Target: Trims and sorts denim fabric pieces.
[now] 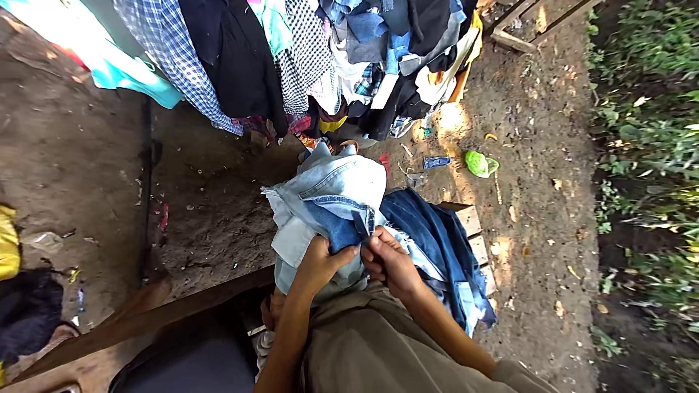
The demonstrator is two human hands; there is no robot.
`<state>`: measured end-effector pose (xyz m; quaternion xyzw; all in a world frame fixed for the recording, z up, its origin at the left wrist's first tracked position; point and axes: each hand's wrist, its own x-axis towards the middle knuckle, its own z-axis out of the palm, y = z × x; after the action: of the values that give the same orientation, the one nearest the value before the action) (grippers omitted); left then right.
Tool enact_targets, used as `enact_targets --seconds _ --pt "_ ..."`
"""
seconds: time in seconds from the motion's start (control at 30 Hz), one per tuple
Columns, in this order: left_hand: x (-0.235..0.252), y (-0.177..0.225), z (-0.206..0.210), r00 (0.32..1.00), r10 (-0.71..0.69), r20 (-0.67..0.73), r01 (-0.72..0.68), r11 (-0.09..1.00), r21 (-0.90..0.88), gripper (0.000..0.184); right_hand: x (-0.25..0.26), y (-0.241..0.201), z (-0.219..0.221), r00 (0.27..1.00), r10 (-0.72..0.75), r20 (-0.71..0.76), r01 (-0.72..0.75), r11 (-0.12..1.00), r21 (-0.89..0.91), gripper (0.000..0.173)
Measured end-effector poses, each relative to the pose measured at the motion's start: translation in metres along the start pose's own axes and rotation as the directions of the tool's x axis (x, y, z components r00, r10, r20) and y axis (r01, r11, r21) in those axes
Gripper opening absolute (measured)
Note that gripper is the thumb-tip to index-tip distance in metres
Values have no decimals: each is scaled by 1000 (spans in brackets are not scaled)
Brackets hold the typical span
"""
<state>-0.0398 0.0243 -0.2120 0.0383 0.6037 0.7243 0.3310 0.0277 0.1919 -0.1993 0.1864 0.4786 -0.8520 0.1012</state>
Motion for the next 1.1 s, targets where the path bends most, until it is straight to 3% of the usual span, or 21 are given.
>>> enact_targets --seconds 0.07,0.17,0.23,0.3,0.37,0.5,0.63,0.73,0.8,0.87,0.97,1.03,1.1 --pt "-1 1 0 1000 -9 -6 9 1000 -25 12 2 -10 -8 961 241 136 -270 928 258 20" --pt "-1 6 2 999 -33 -28 31 997 -65 15 5 -15 -15 911 322 258 -403 827 390 24" --pt "0 7 6 998 -38 -57 34 997 -74 20 2 -18 -12 941 276 197 -325 902 285 24" --pt "2 8 8 996 -44 -75 39 996 -77 22 -5 -20 -5 984 161 72 -162 987 18 25" --pt "1 9 7 996 -62 -70 57 996 -71 22 -13 -17 0 1000 31 -1 -30 971 -236 37" --pt "-2 11 4 996 -82 -42 78 993 -84 20 -21 1 2 975 -219 46 207 807 -553 52" --pt "-3 8 1 998 -70 -4 69 994 -88 20 -15 20 -8 891 -449 63 320 525 -788 47" --pt "-3 6 0 999 -51 16 52 996 -77 15 -6 22 -10 845 -528 87 356 432 -828 42" --pt "-2 4 -1 999 -36 24 37 996 -76 13 -1 21 -9 840 -536 84 393 494 -775 35" --pt "-1 2 -1 999 -21 26 23 997 -79 13 1 18 -5 875 -484 23 396 686 -610 24" --pt "0 1 0 1000 -18 18 19 998 -60 14 -2 2 4 986 -139 -87 124 979 -162 10" --pt "0 3 -1 999 -26 24 28 997 -73 16 -2 -9 -2 992 128 11 -128 983 134 12" --pt "-1 5 1 999 -34 9 35 994 -99 17 1 -14 -13 951 264 162 -303 898 317 19"
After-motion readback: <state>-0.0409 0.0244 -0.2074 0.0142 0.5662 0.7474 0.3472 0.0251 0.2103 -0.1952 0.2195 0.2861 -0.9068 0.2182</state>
